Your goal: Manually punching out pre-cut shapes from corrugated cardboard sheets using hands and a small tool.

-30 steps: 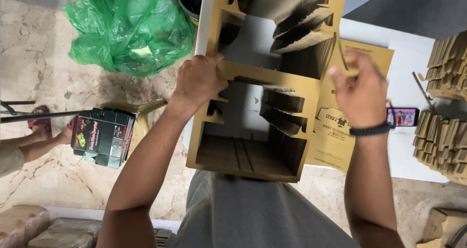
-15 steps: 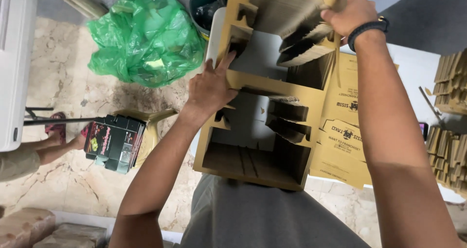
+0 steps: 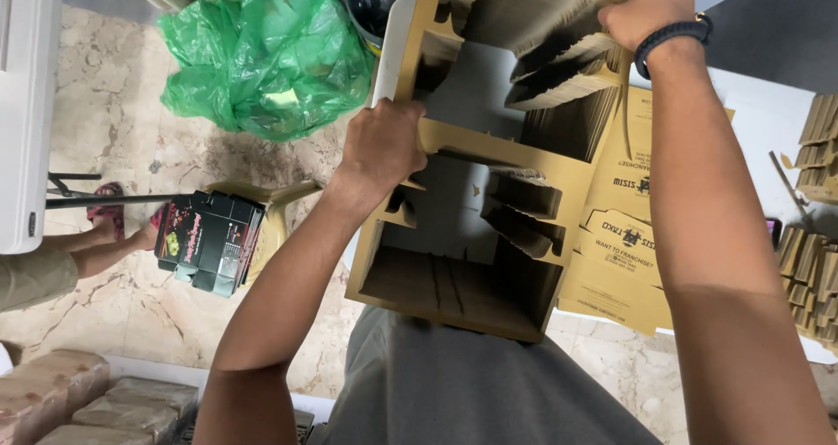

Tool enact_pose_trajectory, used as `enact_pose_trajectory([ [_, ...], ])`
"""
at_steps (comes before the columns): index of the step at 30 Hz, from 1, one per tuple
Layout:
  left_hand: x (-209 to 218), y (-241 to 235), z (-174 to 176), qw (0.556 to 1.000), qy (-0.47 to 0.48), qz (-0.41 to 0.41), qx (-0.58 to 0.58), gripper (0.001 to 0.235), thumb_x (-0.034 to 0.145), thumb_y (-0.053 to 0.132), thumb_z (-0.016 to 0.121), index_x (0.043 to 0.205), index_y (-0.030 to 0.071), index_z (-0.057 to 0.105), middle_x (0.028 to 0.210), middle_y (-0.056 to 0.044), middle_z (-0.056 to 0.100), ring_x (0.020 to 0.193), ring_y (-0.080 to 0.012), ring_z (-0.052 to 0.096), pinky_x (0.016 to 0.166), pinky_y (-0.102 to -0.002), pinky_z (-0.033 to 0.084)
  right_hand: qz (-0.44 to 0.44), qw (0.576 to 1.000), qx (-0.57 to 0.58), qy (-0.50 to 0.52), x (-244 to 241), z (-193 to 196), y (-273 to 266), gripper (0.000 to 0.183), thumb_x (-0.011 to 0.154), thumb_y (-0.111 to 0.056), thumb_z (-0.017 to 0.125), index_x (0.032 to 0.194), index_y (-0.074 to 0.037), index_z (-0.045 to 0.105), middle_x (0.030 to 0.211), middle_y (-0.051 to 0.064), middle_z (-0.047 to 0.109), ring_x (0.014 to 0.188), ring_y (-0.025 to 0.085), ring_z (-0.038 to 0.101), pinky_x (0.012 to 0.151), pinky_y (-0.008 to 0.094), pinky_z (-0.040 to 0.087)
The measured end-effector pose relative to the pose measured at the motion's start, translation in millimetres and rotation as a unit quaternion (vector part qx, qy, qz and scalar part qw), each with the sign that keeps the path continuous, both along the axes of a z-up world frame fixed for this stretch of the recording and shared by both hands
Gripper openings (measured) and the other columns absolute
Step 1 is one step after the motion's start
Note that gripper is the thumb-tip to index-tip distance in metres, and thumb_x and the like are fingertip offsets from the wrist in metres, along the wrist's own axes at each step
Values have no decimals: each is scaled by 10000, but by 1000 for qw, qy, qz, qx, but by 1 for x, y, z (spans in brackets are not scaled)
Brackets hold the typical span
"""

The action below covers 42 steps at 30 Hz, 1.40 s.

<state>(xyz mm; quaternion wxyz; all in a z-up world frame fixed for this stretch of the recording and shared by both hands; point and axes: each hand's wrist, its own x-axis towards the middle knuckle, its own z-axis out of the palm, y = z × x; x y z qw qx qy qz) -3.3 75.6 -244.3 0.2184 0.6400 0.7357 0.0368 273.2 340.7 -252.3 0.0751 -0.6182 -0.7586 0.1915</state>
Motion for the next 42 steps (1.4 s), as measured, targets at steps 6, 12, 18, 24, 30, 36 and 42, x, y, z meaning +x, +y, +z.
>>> enact_pose_trajectory([
  [6,-1,-3,-17,993,94,-27,63,438,676,215,824,1112,195,789,715,-96,711,626,-314,730,496,-438,605,9,995,-4,-104,10,-19,7,485,1029,-494,684,1221,-49,711,1182,243,693,1047,522,615,842,596,513],
  [12,-2,-7,-20,983,140,-42,107,235,608,151,787,838,190,754,536,12,597,501,-210,664,374,-361,538,57,985,160,22,60,-7,-50,476,1141,-431,727,1134,44,690,1078,241,737,987,479,634,793,576,468],
  [18,-3,-6,2,1000,2,1,17,568,698,78,715,1259,161,742,884,-150,726,733,-415,722,598,-483,602,-31,971,97,218,73,24,-156,130,1087,-42,659,1212,-22,692,1112,131,690,773,152,631,581,271,646],
  [24,12,-13,73,997,-70,5,14,1239,708,599,952,1637,242,214,1632,-330,-66,1475,-568,290,1084,-640,393,-68,961,88,253,91,20,-174,118,1089,-65,645,1174,-5,701,1011,109,725,827,154,691,679,285,660],
  [30,25,-16,85,985,-81,-48,145,848,836,309,892,1533,110,452,1618,-268,257,1501,-462,233,1190,-631,246,-29,934,119,335,103,10,-182,88,1098,9,628,1146,27,700,1136,142,709,800,194,680,665,288,623],
  [36,53,-81,128,925,-169,-108,324,219,1016,13,664,1232,-16,638,1237,-178,688,1110,-360,677,968,-451,533,-173,899,130,381,152,-60,-248,150,1040,3,641,948,-27,756,894,118,748,769,171,693,712,278,614],
  [42,131,-156,127,866,-410,-206,198,140,982,112,565,1042,51,676,1076,-116,748,921,-270,744,831,-381,575,-347,930,77,99,284,-179,-371,156,928,-231,693,1018,-137,777,972,-6,755,844,175,720,819,343,547],
])
